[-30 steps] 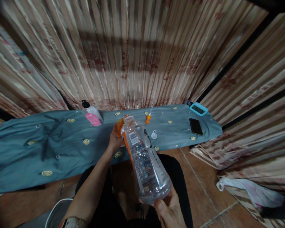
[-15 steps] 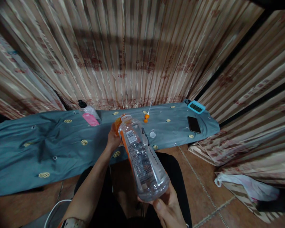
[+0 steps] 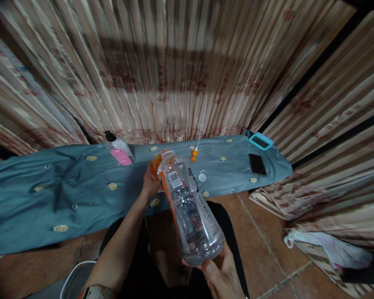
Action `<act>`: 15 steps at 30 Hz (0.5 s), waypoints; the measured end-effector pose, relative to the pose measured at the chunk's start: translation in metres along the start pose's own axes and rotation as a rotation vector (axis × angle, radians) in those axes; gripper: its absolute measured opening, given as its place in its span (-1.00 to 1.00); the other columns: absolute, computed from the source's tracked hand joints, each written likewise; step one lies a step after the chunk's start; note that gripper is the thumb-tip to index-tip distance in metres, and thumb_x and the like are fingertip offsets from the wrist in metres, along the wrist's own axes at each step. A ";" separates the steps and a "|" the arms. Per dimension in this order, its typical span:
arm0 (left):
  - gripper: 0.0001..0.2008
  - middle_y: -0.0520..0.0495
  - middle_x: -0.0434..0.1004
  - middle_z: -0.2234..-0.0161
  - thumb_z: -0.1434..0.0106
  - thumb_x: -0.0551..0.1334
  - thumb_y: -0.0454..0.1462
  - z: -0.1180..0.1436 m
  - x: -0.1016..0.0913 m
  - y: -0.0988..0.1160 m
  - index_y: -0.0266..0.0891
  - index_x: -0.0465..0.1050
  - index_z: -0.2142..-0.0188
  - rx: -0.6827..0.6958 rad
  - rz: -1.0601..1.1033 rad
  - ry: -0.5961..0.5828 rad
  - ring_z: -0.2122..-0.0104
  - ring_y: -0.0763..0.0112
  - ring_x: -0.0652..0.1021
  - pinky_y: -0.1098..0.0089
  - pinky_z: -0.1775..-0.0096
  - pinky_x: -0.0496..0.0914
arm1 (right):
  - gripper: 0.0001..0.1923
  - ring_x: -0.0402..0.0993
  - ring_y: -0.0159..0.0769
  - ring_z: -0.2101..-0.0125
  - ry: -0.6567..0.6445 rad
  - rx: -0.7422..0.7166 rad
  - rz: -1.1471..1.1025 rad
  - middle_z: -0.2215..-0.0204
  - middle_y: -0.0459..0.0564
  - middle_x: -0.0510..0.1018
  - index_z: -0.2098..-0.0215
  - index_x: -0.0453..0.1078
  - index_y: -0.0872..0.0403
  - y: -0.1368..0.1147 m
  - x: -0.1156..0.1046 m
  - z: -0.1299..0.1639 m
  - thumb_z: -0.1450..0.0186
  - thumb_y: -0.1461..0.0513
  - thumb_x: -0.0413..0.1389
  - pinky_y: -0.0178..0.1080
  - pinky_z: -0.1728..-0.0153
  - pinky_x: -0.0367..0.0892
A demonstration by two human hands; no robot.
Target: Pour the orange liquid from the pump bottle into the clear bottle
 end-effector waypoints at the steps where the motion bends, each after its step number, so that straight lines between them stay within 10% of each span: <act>1: -0.44 -0.12 0.60 0.09 -0.05 0.38 -0.21 0.000 0.000 0.000 -0.18 0.34 -0.05 -0.014 0.012 -0.008 0.11 0.21 0.62 0.17 0.00 0.49 | -0.47 0.68 -0.13 0.21 -0.012 0.001 0.009 0.10 0.00 0.70 0.13 0.56 -0.12 0.000 0.000 -0.001 0.06 0.02 0.50 0.01 0.07 0.55; 15: -0.39 -0.11 0.59 0.09 0.01 0.42 -0.20 0.000 0.001 0.001 -0.17 0.31 -0.03 0.000 0.118 -0.010 0.12 0.22 0.62 0.20 0.02 0.51 | -0.42 0.68 -0.04 0.11 -0.028 0.026 0.044 0.11 0.06 0.72 0.10 0.54 -0.10 0.005 0.002 -0.004 0.06 -0.02 0.49 -0.15 0.20 0.59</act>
Point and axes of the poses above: each hand's wrist, its own z-axis away from the middle knuckle, its own x-axis out of the palm, y = z × x, the point moved 5 cm from there along -z, towards the middle knuckle
